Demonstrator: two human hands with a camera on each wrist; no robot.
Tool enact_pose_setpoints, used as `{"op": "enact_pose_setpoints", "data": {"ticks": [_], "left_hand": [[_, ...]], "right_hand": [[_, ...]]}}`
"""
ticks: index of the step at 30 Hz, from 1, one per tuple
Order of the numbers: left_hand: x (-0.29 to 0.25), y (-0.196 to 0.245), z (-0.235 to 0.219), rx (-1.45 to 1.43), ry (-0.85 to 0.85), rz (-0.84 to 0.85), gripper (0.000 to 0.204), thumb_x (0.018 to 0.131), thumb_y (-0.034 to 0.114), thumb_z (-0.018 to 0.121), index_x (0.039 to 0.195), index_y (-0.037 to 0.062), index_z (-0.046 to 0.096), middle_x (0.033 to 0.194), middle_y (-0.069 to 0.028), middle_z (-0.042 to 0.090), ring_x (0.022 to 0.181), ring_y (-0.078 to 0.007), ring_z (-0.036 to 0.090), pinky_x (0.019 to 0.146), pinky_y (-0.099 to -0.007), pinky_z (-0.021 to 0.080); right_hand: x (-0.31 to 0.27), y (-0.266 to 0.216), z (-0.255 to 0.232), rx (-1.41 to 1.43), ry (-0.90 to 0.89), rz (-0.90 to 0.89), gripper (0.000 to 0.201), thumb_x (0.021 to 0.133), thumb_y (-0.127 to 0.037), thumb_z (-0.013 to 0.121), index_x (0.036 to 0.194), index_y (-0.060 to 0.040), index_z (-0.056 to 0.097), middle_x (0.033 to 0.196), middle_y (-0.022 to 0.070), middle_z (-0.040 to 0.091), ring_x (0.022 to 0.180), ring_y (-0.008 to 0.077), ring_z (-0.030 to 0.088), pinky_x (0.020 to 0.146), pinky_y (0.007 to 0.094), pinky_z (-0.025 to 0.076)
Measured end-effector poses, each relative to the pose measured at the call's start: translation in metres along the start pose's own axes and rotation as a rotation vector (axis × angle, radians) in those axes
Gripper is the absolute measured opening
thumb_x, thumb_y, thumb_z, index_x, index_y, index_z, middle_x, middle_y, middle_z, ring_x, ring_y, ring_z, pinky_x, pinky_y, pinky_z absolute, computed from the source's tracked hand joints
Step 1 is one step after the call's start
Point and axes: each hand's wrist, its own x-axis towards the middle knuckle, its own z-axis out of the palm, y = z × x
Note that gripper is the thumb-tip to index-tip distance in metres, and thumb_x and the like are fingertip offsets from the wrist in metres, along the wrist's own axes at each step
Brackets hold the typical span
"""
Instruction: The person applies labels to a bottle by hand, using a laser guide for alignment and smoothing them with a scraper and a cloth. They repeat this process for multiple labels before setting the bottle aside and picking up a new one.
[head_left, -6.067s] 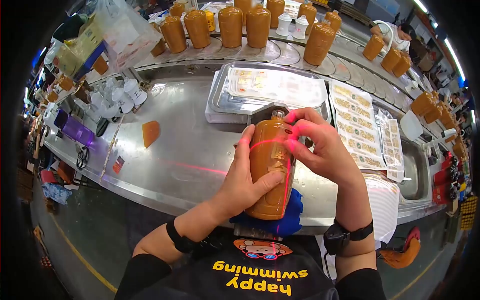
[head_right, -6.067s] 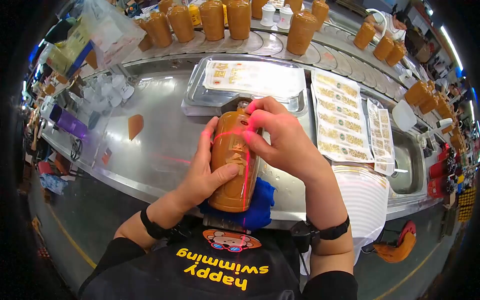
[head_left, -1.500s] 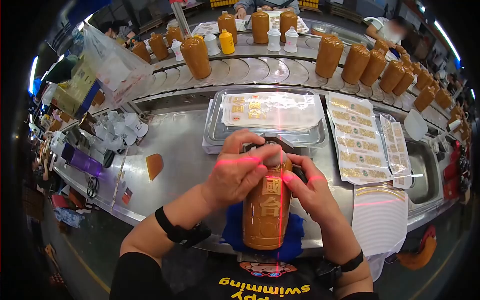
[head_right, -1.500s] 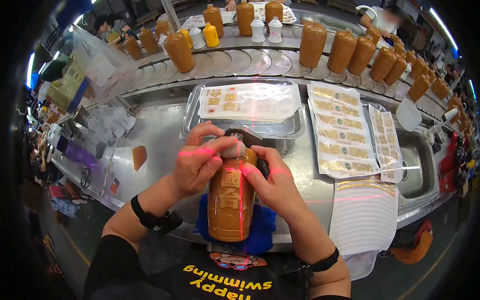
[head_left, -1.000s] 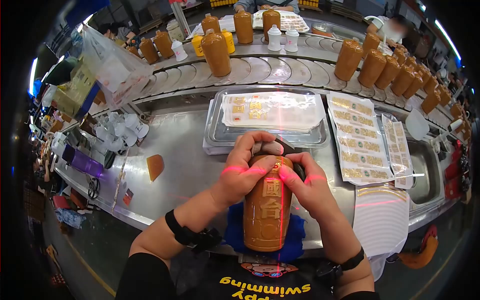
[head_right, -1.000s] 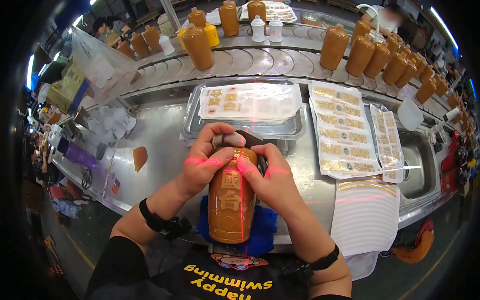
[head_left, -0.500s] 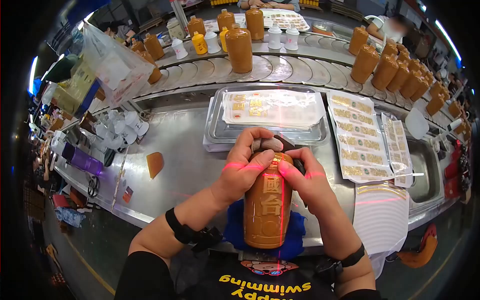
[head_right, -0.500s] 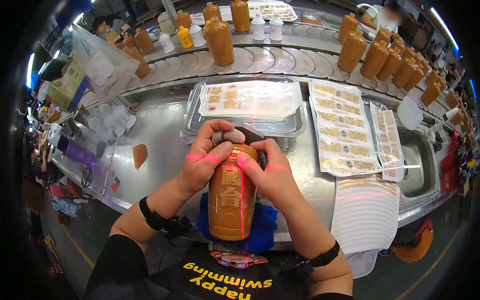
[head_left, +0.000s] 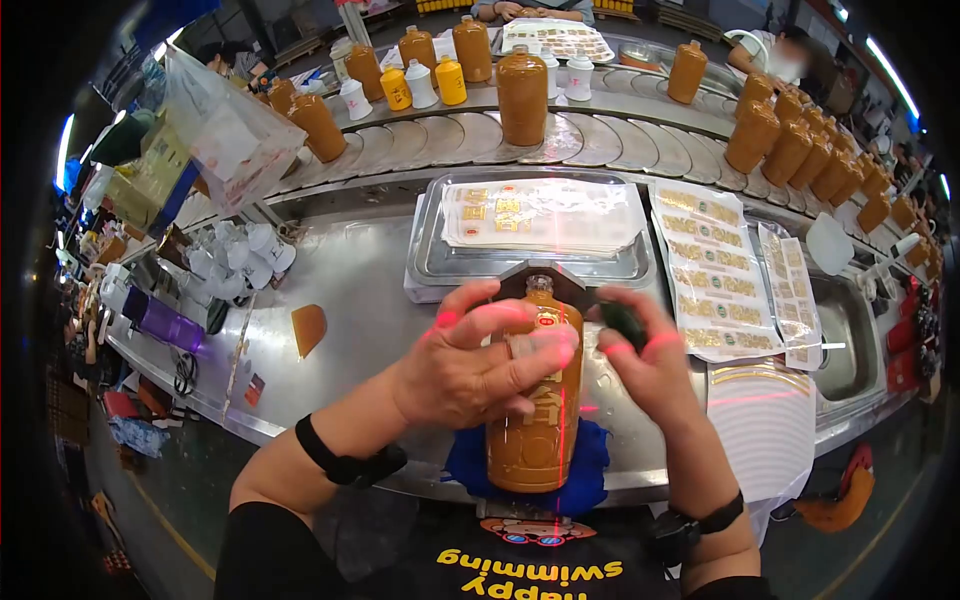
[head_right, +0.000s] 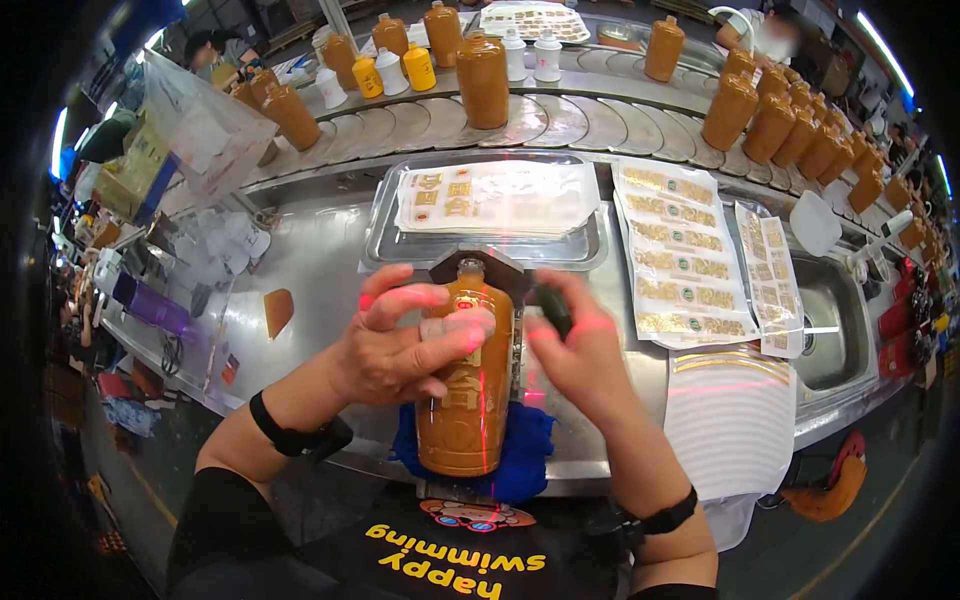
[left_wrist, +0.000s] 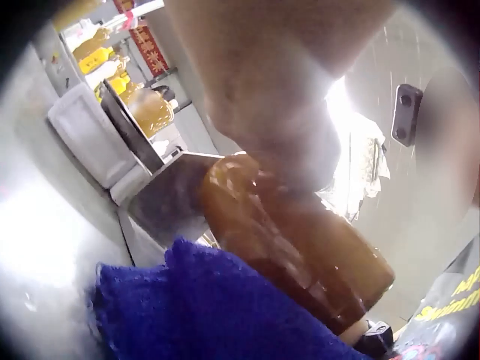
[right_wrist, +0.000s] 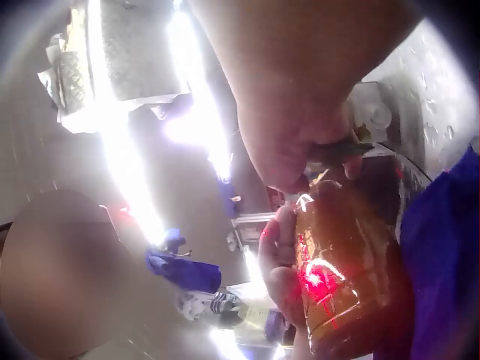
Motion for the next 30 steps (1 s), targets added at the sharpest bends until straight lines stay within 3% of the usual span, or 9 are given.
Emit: {"op": "enact_pose_setpoints", "data": {"ticks": [2, 6, 8, 10, 13, 16, 18, 22, 30], "left_hand": [[-0.005, 0.007, 0.001, 0.001, 0.018, -0.017, 0.044, 0.091, 0.041, 0.057, 0.125, 0.0138, 0.062, 0.119, -0.0004, 0.065, 0.114, -0.023, 0.052, 0.106, -0.0456, 0.033], [-0.022, 0.024, 0.005, -0.082, 0.075, -0.132, 0.044, 0.091, 0.042, 0.057, 0.124, 0.0128, 0.062, 0.118, -0.0012, 0.066, 0.112, -0.022, 0.052, 0.101, -0.045, 0.035], [-0.031, 0.028, 0.005, -0.128, 0.142, -0.215, 0.045, 0.094, 0.042, 0.055, 0.124, 0.0095, 0.062, 0.116, -0.0017, 0.066, 0.111, -0.0237, 0.051, 0.098, -0.0454, 0.036], [-0.044, 0.033, 0.005, -0.163, 0.202, -0.33, 0.046, 0.095, 0.043, 0.053, 0.124, 0.0076, 0.062, 0.115, -0.0034, 0.065, 0.111, -0.0253, 0.051, 0.098, -0.0458, 0.036], [-0.059, 0.034, 0.009, -0.249, 0.282, -0.436, 0.049, 0.097, 0.043, 0.05, 0.125, 0.0043, 0.06, 0.119, -0.0116, 0.06, 0.11, -0.0293, 0.05, 0.099, -0.0466, 0.036], [-0.061, 0.03, 0.012, -0.281, 0.31, -0.499, 0.051, 0.097, 0.043, 0.049, 0.128, 0.0035, 0.057, 0.122, -0.0139, 0.058, 0.11, -0.031, 0.05, 0.099, -0.0459, 0.037], [-0.053, 0.025, 0.011, -0.318, 0.304, -0.484, 0.052, 0.097, 0.044, 0.049, 0.129, 0.0031, 0.055, 0.122, -0.0144, 0.058, 0.11, -0.0317, 0.049, 0.098, -0.0452, 0.037], [-0.014, 0.004, 0.007, -0.28, 0.194, -0.287, 0.053, 0.096, 0.047, 0.048, 0.132, 0.0086, 0.055, 0.118, -0.0077, 0.062, 0.114, -0.0289, 0.047, 0.102, -0.046, 0.034], [-0.003, 0.022, -0.003, 0.001, -0.09, 0.058, 0.053, 0.09, 0.054, 0.048, 0.13, 0.0194, 0.057, 0.098, 0.0065, 0.065, 0.116, -0.0169, 0.045, 0.113, -0.0474, 0.014]], "right_hand": [[0.007, -0.02, -0.01, 0.047, 0.078, -0.053, 0.027, 0.086, -0.01, 0.064, 0.11, 0.0009, 0.056, 0.088, 0.0133, 0.069, 0.079, 0.0212, 0.067, 0.075, 0.034, 0.053], [0.031, -0.067, -0.011, -0.314, -0.375, -0.118, 0.029, 0.083, -0.021, 0.069, 0.099, 0.0001, 0.058, 0.081, 0.0193, 0.066, 0.074, 0.0302, 0.066, 0.067, 0.0373, 0.05], [0.045, -0.053, -0.004, -0.322, -0.228, -0.18, 0.024, 0.081, -0.016, 0.072, 0.099, -0.0036, 0.06, 0.077, 0.0109, 0.063, 0.072, 0.0208, 0.061, 0.066, 0.0323, 0.048], [0.048, -0.063, -0.005, -0.852, -0.038, -0.765, 0.023, 0.079, -0.012, 0.071, 0.098, -0.0071, 0.061, 0.079, 0.0075, 0.061, 0.075, 0.023, 0.06, 0.069, 0.0354, 0.047], [0.005, -0.07, 0.013, -0.63, -0.314, -0.989, 0.026, 0.07, -0.006, 0.073, 0.094, -0.0135, 0.066, 0.082, 0.0042, 0.058, 0.075, 0.025, 0.058, 0.071, 0.0397, 0.045], [0.002, -0.069, 0.004, -0.144, -0.689, -0.739, 0.031, 0.066, -0.008, 0.072, 0.095, -0.0138, 0.064, 0.087, 0.0037, 0.057, 0.084, 0.0227, 0.058, 0.069, 0.0356, 0.043], [0.013, -0.058, -0.001, -0.597, -0.157, -0.86, 0.033, 0.063, -0.007, 0.074, 0.094, -0.0132, 0.063, 0.085, 0.0046, 0.055, 0.076, 0.0229, 0.054, 0.065, 0.0358, 0.04], [-0.033, -0.062, -0.002, -0.246, -0.594, -0.718, 0.026, 0.072, -0.014, 0.077, 0.095, -0.0123, 0.065, 0.085, 0.0037, 0.054, 0.079, 0.0242, 0.055, 0.07, 0.0368, 0.041], [-0.061, -0.023, -0.03, 0.082, -0.006, -0.195, 0.01, 0.081, -0.005, 0.072, 0.088, -0.0017, 0.065, 0.074, 0.0024, 0.058, 0.058, 0.008, 0.051, 0.054, 0.0237, 0.039]]}}
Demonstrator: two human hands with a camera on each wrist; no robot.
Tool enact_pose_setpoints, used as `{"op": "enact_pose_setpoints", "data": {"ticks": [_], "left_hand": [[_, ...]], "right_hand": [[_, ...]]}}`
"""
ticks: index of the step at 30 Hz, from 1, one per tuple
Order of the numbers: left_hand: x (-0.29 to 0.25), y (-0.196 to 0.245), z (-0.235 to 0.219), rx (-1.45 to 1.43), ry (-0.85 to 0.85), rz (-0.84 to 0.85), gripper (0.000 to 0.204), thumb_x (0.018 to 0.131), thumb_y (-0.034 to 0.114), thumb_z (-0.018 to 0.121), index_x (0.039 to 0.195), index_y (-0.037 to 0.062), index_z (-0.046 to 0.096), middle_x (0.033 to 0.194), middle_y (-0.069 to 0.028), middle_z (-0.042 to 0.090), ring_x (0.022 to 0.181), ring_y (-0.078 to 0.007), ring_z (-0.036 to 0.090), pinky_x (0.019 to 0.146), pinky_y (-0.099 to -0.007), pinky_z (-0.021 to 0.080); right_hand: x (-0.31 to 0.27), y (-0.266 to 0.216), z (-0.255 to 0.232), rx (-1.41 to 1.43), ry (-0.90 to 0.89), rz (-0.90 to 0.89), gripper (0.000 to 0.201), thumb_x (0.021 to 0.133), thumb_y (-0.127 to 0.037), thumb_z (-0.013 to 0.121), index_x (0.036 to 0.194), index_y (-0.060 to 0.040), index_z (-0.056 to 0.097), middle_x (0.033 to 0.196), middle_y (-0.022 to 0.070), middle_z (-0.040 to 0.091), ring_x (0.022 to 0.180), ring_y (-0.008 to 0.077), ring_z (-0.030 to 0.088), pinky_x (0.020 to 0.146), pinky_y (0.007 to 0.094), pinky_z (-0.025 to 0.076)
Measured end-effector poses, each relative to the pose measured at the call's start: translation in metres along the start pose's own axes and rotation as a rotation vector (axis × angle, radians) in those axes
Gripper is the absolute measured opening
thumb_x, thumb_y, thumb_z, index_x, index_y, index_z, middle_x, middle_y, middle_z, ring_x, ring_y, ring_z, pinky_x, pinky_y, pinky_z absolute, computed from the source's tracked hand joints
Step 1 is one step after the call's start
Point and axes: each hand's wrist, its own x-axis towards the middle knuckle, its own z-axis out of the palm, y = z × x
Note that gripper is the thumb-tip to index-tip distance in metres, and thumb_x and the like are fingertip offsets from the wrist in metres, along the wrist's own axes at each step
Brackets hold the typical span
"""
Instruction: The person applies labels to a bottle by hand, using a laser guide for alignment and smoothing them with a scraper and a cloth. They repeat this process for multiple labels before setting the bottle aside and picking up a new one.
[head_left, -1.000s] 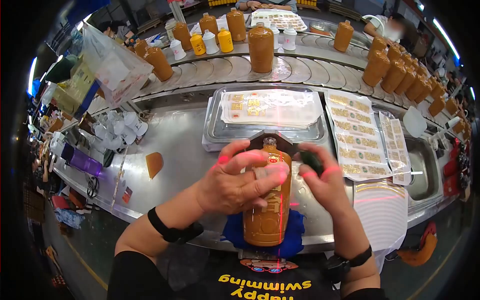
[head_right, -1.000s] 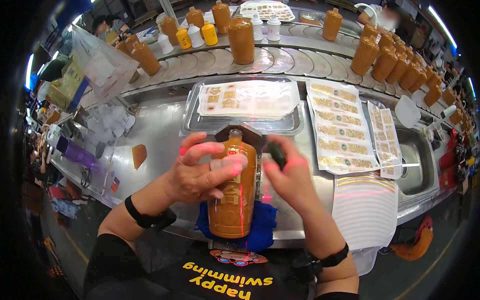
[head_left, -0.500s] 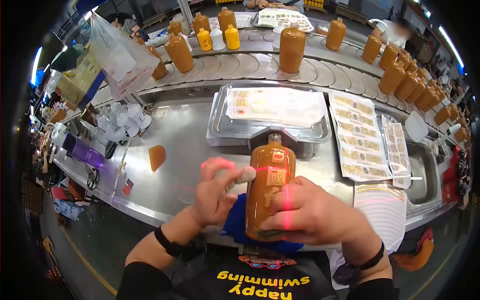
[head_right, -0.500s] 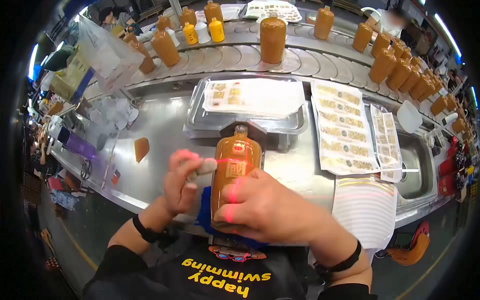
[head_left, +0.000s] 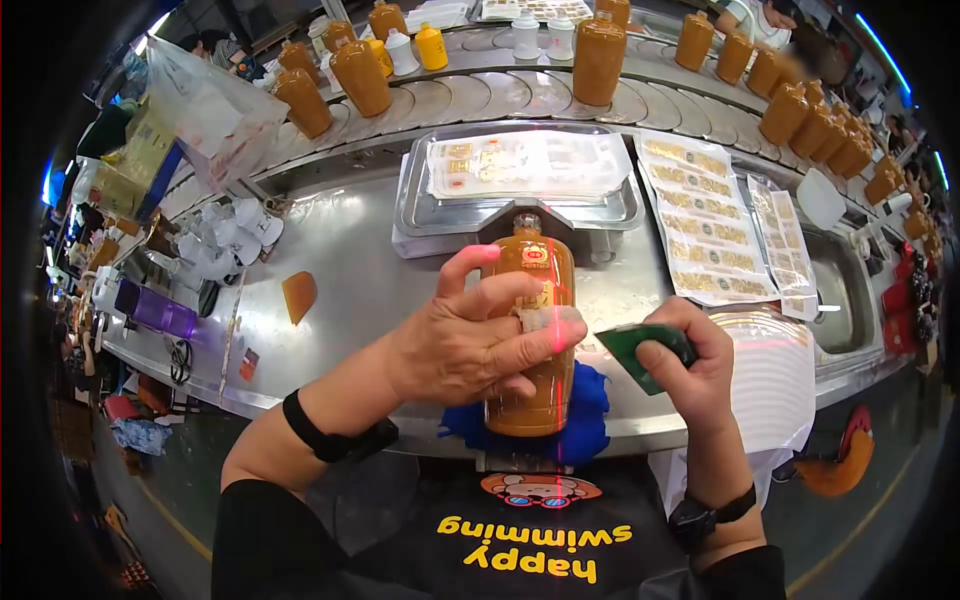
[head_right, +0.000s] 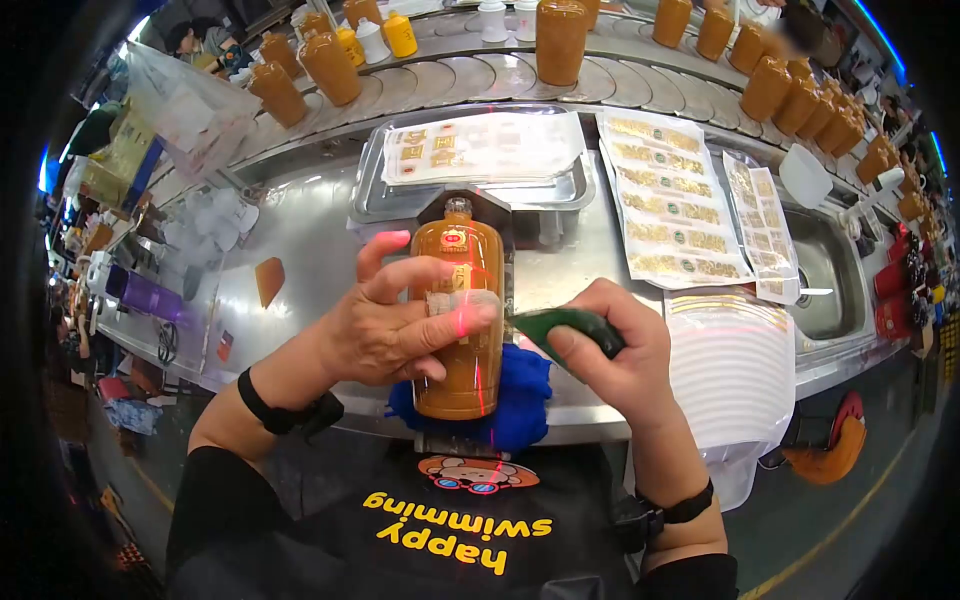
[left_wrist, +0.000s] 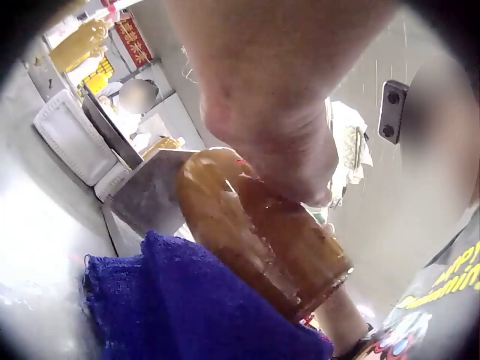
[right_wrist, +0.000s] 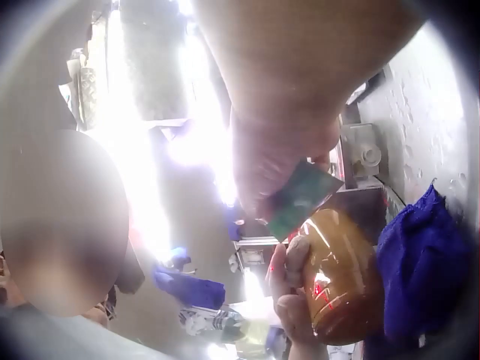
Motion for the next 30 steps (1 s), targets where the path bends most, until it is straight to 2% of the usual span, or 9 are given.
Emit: {"op": "enact_pose_setpoints", "data": {"ticks": [1, 6, 9, 14, 18, 23, 25, 28, 30], "left_hand": [[-0.001, 0.004, -0.001, 0.013, -0.004, 0.002, 0.053, 0.089, 0.054, 0.049, 0.129, 0.0195, 0.057, 0.095, 0.0071, 0.064, 0.115, -0.0164, 0.045, 0.114, -0.048, 0.014], [-0.005, 0.028, -0.001, 0.007, -0.038, -0.001, 0.051, 0.09, 0.056, 0.047, 0.125, 0.0201, 0.059, 0.082, 0.0091, 0.064, 0.11, -0.0147, 0.047, 0.114, -0.0487, 0.013], [-0.008, 0.042, -0.001, -0.053, -0.001, -0.056, 0.051, 0.093, 0.055, 0.046, 0.124, 0.0165, 0.061, 0.091, 0.0061, 0.066, 0.11, -0.0165, 0.048, 0.113, -0.0493, 0.016], [-0.035, 0.058, 0.008, -0.112, 0.175, -0.272, 0.056, 0.093, 0.055, 0.049, 0.125, 0.0115, 0.063, 0.109, 0.0011, 0.067, 0.11, -0.0202, 0.051, 0.111, -0.05, 0.018], [-0.044, 0.063, 0.016, -0.073, 0.197, -0.351, 0.055, 0.094, 0.053, 0.048, 0.126, 0.0104, 0.062, 0.113, -0.0003, 0.067, 0.11, -0.0216, 0.053, 0.111, -0.0508, 0.018], [-0.042, 0.055, 0.013, -0.064, 0.17, -0.307, 0.05, 0.095, 0.049, 0.048, 0.126, 0.0127, 0.063, 0.104, 0.003, 0.069, 0.109, -0.021, 0.052, 0.112, -0.0514, 0.016], [-0.034, 0.05, 0.004, -0.023, 0.119, -0.183, 0.049, 0.094, 0.049, 0.05, 0.126, 0.0138, 0.063, 0.1, 0.0045, 0.069, 0.107, -0.0206, 0.052, 0.113, -0.051, 0.016], [-0.025, 0.044, -0.007, -0.004, -0.002, -0.084, 0.049, 0.092, 0.048, 0.052, 0.127, 0.0152, 0.062, 0.098, 0.0051, 0.069, 0.106, -0.0205, 0.052, 0.112, -0.0506, 0.017], [-0.026, 0.041, -0.009, -0.021, 0.012, -0.101, 0.05, 0.092, 0.048, 0.053, 0.128, 0.0145, 0.061, 0.098, 0.0041, 0.068, 0.106, -0.0212, 0.053, 0.112, -0.051, 0.018]], "right_hand": [[0.0, -0.006, 0.002, 0.017, 0.023, 0.09, 0.01, 0.083, -0.008, 0.071, 0.087, -0.0021, 0.064, 0.073, 0.001, 0.059, 0.058, 0.0064, 0.051, 0.054, 0.023, 0.04], [0.012, -0.006, 0.009, -0.077, 0.009, 0.148, 0.013, 0.086, -0.011, 0.07, 0.087, -0.0026, 0.06, 0.075, -0.0035, 0.054, 0.067, 0.0039, 0.048, 0.059, 0.0202, 0.039], [0.02, -0.008, 0.02, -0.133, -0.024, 0.139, 0.014, 0.088, -0.013, 0.07, 0.091, -0.0028, 0.061, 0.078, -0.0032, 0.059, 0.068, 0.0036, 0.051, 0.06, 0.0199, 0.042], [0.011, 0.0, 0.049, 0.295, -0.024, 0.253, 0.018, 0.091, -0.017, 0.069, 0.098, -0.0033, 0.06, 0.08, -0.0002, 0.064, 0.072, 0.0038, 0.056, 0.062, 0.0214, 0.046], [-0.003, 0.03, 0.061, 0.267, 0.073, 0.296, 0.021, 0.093, -0.022, 0.067, 0.096, -0.0028, 0.06, 0.08, -0.0016, 0.062, 0.072, 0.0032, 0.054, 0.062, 0.0206, 0.045], [-0.014, 0.043, 0.06, 0.442, 0.135, 0.37, 0.022, 0.095, -0.024, 0.065, 0.096, -0.0031, 0.059, 0.081, -0.0017, 0.061, 0.071, 0.0034, 0.052, 0.062, 0.0207, 0.045], [-0.016, 0.042, 0.057, 0.459, 0.132, 0.373, 0.021, 0.095, -0.024, 0.065, 0.096, -0.0033, 0.06, 0.082, -0.0015, 0.061, 0.072, 0.0034, 0.052, 0.062, 0.0209, 0.045], [-0.015, 0.043, 0.055, 0.386, 0.135, 0.365, 0.021, 0.094, -0.023, 0.065, 0.098, -0.0023, 0.06, 0.083, -0.0002, 0.062, 0.073, 0.0039, 0.052, 0.063, 0.0208, 0.045], [-0.009, 0.036, 0.048, 0.16, 0.162, 0.195, 0.019, 0.092, -0.02, 0.067, 0.099, -0.003, 0.061, 0.082, 0.0019, 0.062, 0.071, 0.0073, 0.055, 0.063, 0.0214, 0.045]]}}
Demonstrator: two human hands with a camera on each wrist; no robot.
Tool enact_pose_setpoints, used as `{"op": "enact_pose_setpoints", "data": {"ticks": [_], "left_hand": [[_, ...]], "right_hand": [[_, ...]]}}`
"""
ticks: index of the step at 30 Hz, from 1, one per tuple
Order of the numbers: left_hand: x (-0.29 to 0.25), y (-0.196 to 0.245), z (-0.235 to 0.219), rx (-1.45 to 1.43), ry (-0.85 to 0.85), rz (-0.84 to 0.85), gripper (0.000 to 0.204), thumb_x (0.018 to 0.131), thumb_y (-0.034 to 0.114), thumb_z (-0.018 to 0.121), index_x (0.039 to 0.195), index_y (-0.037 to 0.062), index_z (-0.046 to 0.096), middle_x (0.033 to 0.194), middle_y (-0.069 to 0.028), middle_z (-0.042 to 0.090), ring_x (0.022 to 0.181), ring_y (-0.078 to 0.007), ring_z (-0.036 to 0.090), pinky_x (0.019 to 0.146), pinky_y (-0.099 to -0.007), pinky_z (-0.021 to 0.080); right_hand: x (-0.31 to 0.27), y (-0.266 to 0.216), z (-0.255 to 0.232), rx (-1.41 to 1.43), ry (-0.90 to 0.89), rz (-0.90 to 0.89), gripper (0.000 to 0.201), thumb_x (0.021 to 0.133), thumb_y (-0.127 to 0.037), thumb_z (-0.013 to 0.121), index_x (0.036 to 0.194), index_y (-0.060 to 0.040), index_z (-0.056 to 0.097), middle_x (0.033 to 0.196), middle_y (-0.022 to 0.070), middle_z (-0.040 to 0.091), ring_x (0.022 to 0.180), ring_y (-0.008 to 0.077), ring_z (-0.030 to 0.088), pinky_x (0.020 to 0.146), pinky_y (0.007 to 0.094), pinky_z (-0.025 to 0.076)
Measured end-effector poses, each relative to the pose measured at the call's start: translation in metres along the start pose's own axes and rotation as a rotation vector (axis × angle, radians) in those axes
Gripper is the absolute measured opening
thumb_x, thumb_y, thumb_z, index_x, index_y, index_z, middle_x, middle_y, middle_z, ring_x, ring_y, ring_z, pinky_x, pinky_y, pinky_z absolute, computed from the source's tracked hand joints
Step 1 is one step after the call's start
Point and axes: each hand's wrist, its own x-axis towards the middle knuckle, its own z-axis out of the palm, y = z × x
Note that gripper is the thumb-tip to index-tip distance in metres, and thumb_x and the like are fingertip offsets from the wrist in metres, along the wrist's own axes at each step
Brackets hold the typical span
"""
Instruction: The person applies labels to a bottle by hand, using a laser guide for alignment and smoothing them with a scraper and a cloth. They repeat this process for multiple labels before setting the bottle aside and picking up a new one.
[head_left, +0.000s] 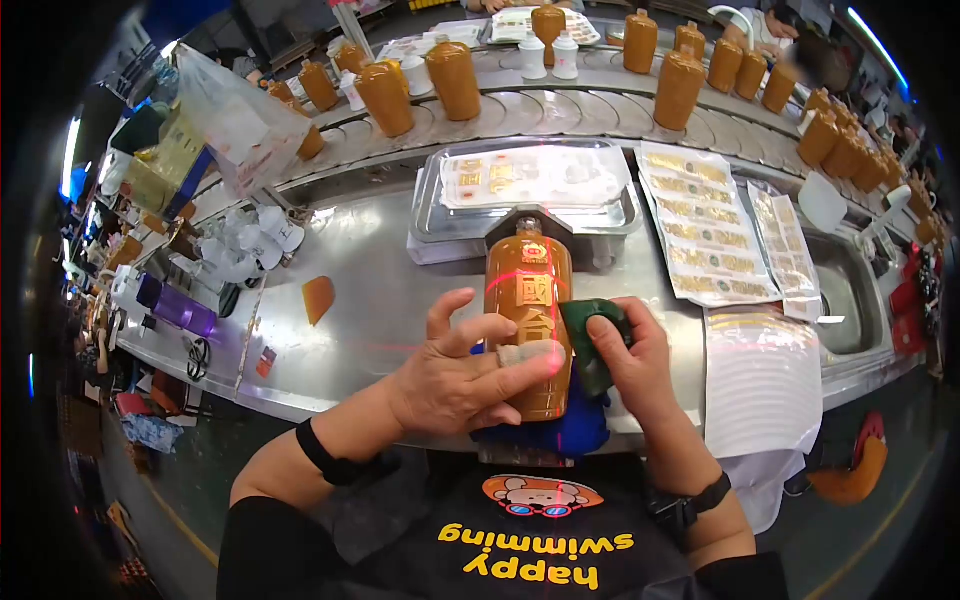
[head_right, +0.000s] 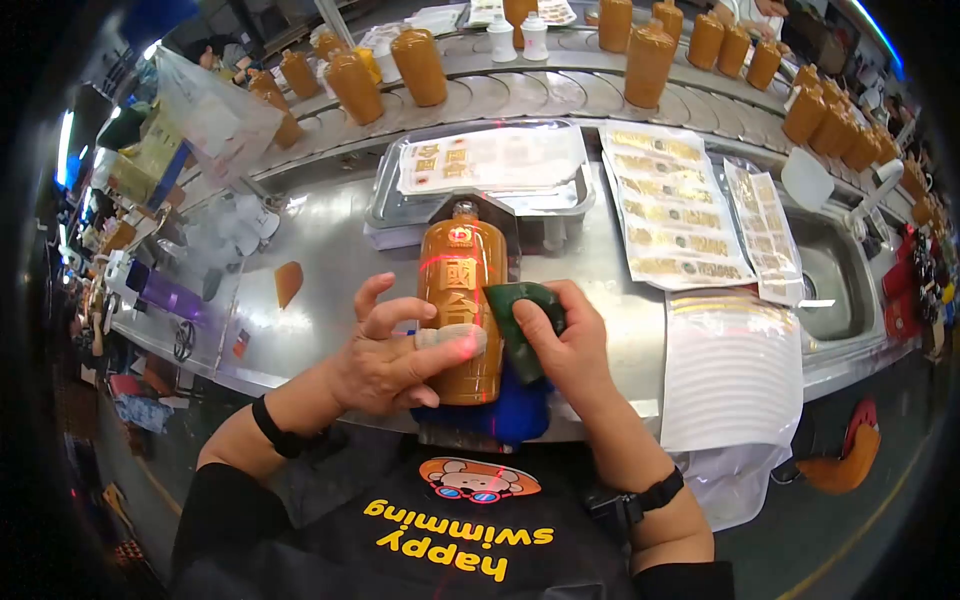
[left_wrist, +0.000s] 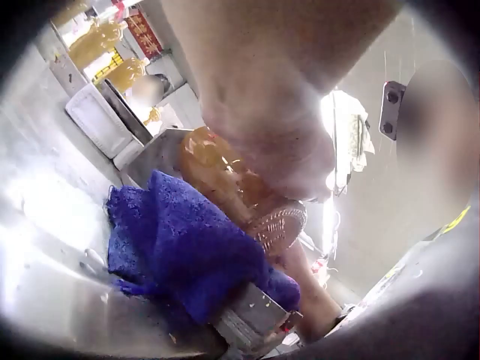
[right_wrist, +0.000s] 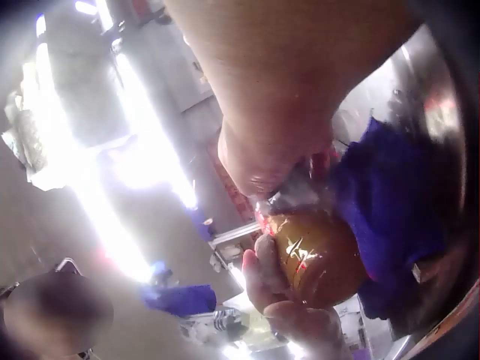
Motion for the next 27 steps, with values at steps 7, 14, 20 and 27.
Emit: {"op": "enact_pose_setpoints", "data": {"ticks": [7, 14, 20, 27], "left_hand": [[-0.039, 0.025, 0.028, -0.14, 0.324, -0.407, 0.052, 0.096, 0.044, 0.05, 0.125, 0.0015, 0.059, 0.105, -0.0063, 0.068, 0.111, -0.0265, 0.054, 0.107, -0.0539, 0.024], [-0.048, 0.037, 0.033, -0.143, 0.369, -0.486, 0.052, 0.097, 0.043, 0.048, 0.124, -0.001, 0.059, 0.108, -0.0093, 0.067, 0.113, -0.0283, 0.053, 0.105, -0.0537, 0.026], [-0.055, 0.019, 0.036, -0.167, 0.318, -0.379, 0.052, 0.096, 0.046, 0.048, 0.127, 0.0058, 0.059, 0.109, -0.0054, 0.067, 0.115, -0.0275, 0.051, 0.106, -0.052, 0.026], [0.027, -0.049, 0.018, -0.146, 0.068, -0.056, 0.05, 0.096, 0.054, 0.042, 0.124, 0.0181, 0.062, 0.104, 0.0008, 0.068, 0.116, -0.022, 0.052, 0.109, -0.0493, 0.024]], "right_hand": [[0.034, -0.076, 0.015, -1.02, -0.461, -0.94, 0.016, 0.075, -0.014, 0.072, 0.089, -0.0113, 0.065, 0.085, 0.0028, 0.056, 0.081, 0.0222, 0.057, 0.074, 0.0398, 0.041], [0.105, -0.069, 0.022, -0.509, -0.597, -0.271, 0.017, 0.077, -0.017, 0.076, 0.087, -0.0062, 0.067, 0.071, 0.007, 0.06, 0.07, 0.026, 0.06, 0.063, 0.037, 0.048], [0.013, -0.078, 0.014, -0.47, -0.814, -0.754, 0.019, 0.075, -0.014, 0.074, 0.091, -0.0085, 0.066, 0.074, 0.0076, 0.054, 0.068, 0.0253, 0.055, 0.064, 0.0379, 0.044], [0.015, -0.071, -0.05, -0.451, -0.333, -0.081, 0.03, 0.086, -0.006, 0.064, 0.115, -0.0044, 0.06, 0.101, 0.0118, 0.067, 0.077, 0.0251, 0.064, 0.069, 0.0299, 0.05]]}}
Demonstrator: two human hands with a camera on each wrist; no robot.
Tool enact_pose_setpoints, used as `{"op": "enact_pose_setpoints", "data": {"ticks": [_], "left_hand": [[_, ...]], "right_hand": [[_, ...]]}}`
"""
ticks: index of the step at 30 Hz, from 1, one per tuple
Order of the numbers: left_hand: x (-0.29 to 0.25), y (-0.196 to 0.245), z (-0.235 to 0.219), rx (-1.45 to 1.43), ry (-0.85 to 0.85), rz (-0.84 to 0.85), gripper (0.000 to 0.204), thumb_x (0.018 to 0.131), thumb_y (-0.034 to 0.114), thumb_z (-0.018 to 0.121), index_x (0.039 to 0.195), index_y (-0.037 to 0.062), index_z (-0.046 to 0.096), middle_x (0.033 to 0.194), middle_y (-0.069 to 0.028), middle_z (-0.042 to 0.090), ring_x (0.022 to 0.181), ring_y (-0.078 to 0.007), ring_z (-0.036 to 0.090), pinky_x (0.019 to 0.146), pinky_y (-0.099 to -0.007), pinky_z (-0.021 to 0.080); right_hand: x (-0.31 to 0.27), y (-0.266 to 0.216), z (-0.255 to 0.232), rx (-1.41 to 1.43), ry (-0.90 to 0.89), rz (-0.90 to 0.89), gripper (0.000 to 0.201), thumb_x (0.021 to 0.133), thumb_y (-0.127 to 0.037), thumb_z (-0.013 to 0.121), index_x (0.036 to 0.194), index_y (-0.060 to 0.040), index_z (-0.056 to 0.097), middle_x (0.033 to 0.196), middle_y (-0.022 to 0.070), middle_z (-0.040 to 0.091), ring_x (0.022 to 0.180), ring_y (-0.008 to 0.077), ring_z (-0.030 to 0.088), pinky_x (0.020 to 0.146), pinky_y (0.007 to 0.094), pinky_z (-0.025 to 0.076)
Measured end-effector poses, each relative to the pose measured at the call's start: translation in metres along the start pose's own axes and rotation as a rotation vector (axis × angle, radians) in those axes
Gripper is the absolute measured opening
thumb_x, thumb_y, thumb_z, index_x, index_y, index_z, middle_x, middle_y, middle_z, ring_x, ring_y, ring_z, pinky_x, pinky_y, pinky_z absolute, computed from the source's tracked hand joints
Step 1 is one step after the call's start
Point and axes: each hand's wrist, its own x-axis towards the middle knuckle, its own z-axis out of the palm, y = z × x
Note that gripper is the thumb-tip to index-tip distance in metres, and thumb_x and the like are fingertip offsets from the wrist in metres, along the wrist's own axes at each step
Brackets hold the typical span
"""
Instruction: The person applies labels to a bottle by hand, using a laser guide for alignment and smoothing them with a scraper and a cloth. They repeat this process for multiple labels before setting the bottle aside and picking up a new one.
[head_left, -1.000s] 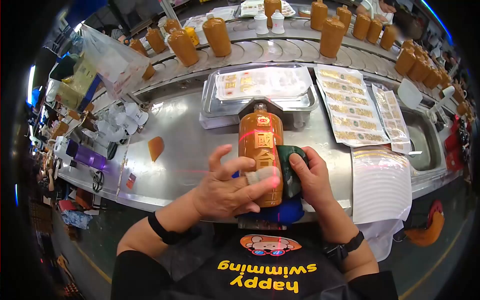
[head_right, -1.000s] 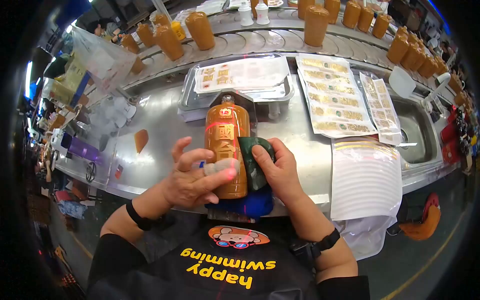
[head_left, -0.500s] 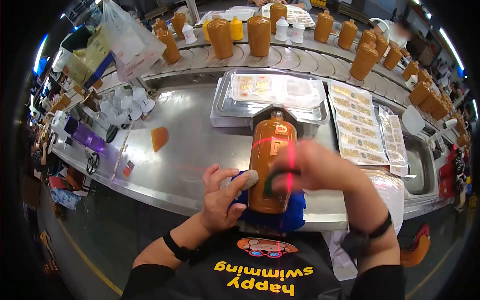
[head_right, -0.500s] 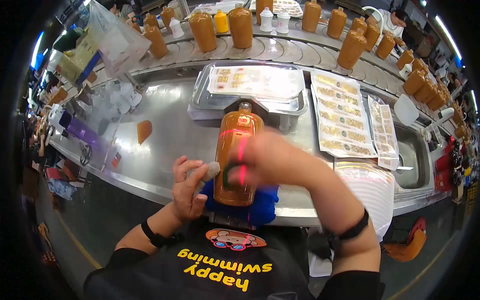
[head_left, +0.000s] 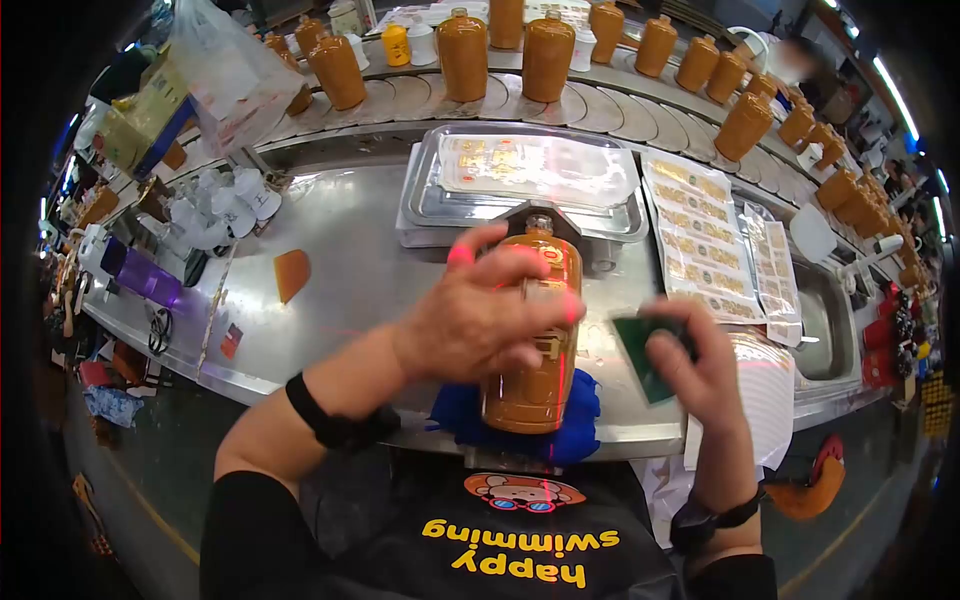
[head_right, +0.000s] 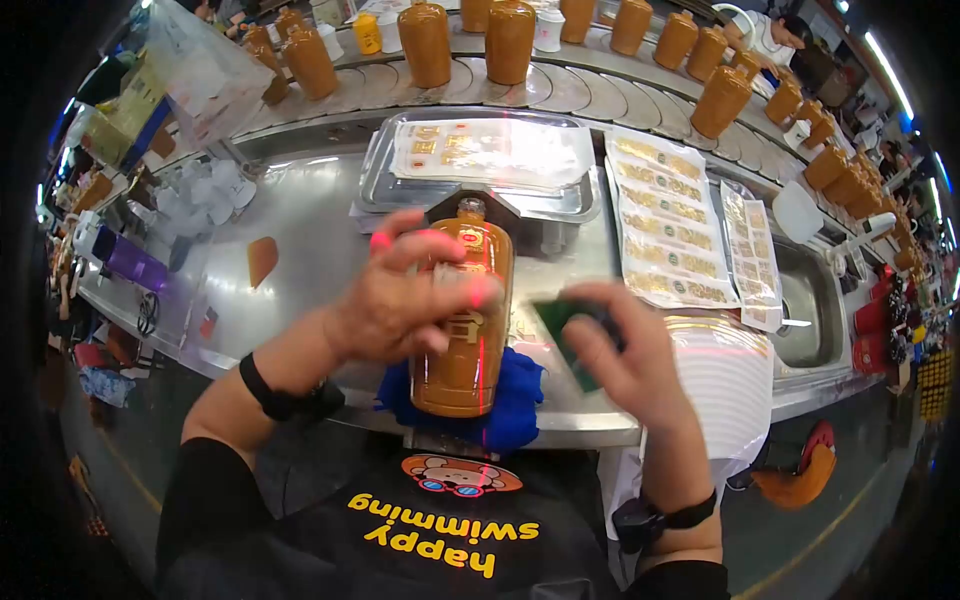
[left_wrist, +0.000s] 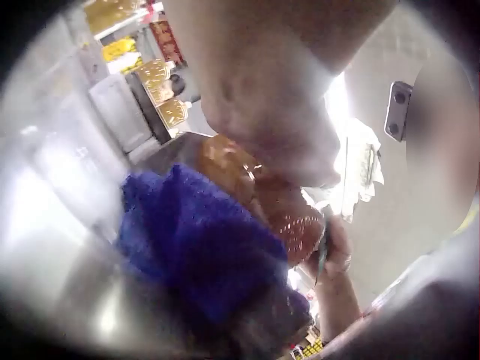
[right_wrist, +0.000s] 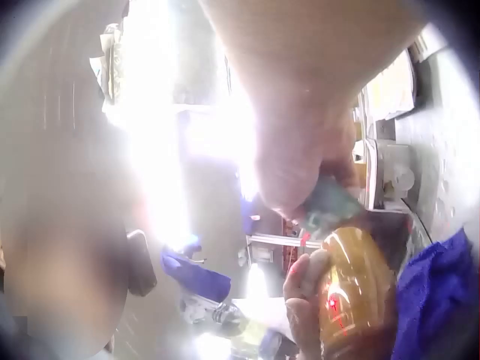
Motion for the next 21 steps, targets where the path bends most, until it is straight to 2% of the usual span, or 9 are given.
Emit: {"op": "enact_pose_setpoints", "data": {"ticks": [1, 3, 5, 7, 9, 14, 17, 18, 21], "left_hand": [[0.009, -0.008, 0.0, -0.011, -0.032, 0.007, 0.049, 0.096, 0.054, 0.041, 0.123, 0.0184, 0.062, 0.103, 0.0011, 0.068, 0.116, -0.0212, 0.052, 0.109, -0.0491, 0.024], [0.023, -0.014, -0.002, -0.027, -0.008, -0.047, 0.055, 0.097, 0.057, 0.038, 0.116, 0.0159, 0.068, 0.104, 0.0007, 0.069, 0.113, -0.0224, 0.054, 0.112, -0.0497, 0.02], [0.021, -0.014, 0.002, 0.018, 0.033, -0.044, 0.053, 0.097, 0.055, 0.039, 0.117, 0.0158, 0.067, 0.103, -0.0017, 0.069, 0.112, -0.023, 0.055, 0.111, -0.0495, 0.02], [0.015, -0.012, 0.006, 0.027, 0.089, -0.08, 0.046, 0.096, 0.052, 0.045, 0.121, 0.0185, 0.065, 0.098, -0.0008, 0.069, 0.112, -0.0216, 0.055, 0.11, -0.0484, 0.021], [0.014, -0.009, 0.007, 0.028, 0.133, -0.115, 0.049, 0.096, 0.052, 0.044, 0.12, 0.0157, 0.066, 0.099, -0.002, 0.069, 0.108, -0.0241, 0.057, 0.11, -0.0488, 0.023], [0.003, 0.0, 0.011, 0.008, 0.157, -0.204, 0.053, 0.097, 0.051, 0.041, 0.118, 0.0084, 0.065, 0.105, -0.0061, 0.069, 0.109, -0.0281, 0.055, 0.108, -0.0508, 0.026], [-0.001, 0.006, 0.013, -0.019, 0.163, -0.243, 0.051, 0.098, 0.05, 0.041, 0.117, 0.0087, 0.065, 0.108, -0.0064, 0.069, 0.11, -0.0287, 0.054, 0.108, -0.0518, 0.027], [-0.002, 0.006, 0.013, -0.032, 0.169, -0.256, 0.05, 0.099, 0.05, 0.041, 0.116, 0.0088, 0.065, 0.109, -0.0064, 0.068, 0.11, -0.029, 0.054, 0.108, -0.0523, 0.027], [-0.003, 0.005, 0.014, -0.048, 0.151, -0.257, 0.049, 0.099, 0.049, 0.041, 0.115, 0.0096, 0.064, 0.111, -0.0073, 0.067, 0.111, -0.0298, 0.054, 0.108, -0.0538, 0.026]], "right_hand": [[0.012, 0.006, -0.008, -0.079, 0.105, -0.001, 0.031, 0.086, -0.004, 0.062, 0.117, -0.0036, 0.059, 0.109, 0.0135, 0.067, 0.084, 0.026, 0.066, 0.073, 0.0301, 0.051], [0.039, 0.032, -0.029, -0.395, 0.178, -0.239, 0.028, 0.086, 0.002, 0.055, 0.113, -0.0017, 0.061, 0.122, 0.0175, 0.062, 0.101, 0.0305, 0.064, 0.085, 0.0348, 0.051], [0.053, 0.069, -0.056, -0.596, 0.17, -0.194, 0.03, 0.084, 0.007, 0.05, 0.109, -0.0001, 0.065, 0.13, 0.0204, 0.057, 0.115, 0.0351, 0.058, 0.095, 0.0381, 0.047], [0.063, 0.122, -0.094, -0.886, 0.191, 0.021, 0.03, 0.084, 0.009, 0.048, 0.105, -0.0007, 0.068, 0.128, 0.0227, 0.057, 0.115, 0.038, 0.058, 0.098, 0.0376, 0.046], [0.07, 0.163, -0.129, -0.994, 0.261, 0.095, 0.028, 0.081, 0.008, 0.05, 0.098, -0.0011, 0.07, 0.125, 0.0233, 0.059, 0.111, 0.0391, 0.058, 0.097, 0.0423, 0.046], [0.134, 0.234, -0.203, -1.076, 0.153, 0.531, 0.027, 0.085, -0.021, 0.059, 0.099, 0.0002, 0.071, 0.112, 0.0239, 0.065, 0.106, 0.0382, 0.061, 0.092, 0.0432, 0.048], [0.167, 0.268, -0.219, -1.239, 0.232, 0.542, 0.047, 0.082, -0.042, 0.062, 0.1, -0.0002, 0.071, 0.108, 0.0228, 0.067, 0.106, 0.0372, 0.061, 0.092, 0.0441, 0.048], [0.177, 0.275, -0.221, -1.264, 0.215, 0.587, 0.06, 0.077, -0.056, 0.064, 0.102, -0.0015, 0.071, 0.106, 0.0214, 0.068, 0.106, 0.0357, 0.062, 0.091, 0.0458, 0.048], [0.193, 0.295, -0.224, -1.283, 0.364, 0.688, 0.065, 0.074, -0.062, 0.066, 0.099, -0.0028, 0.072, 0.106, 0.0193, 0.069, 0.107, 0.0346, 0.062, 0.091, 0.0454, 0.049]]}}
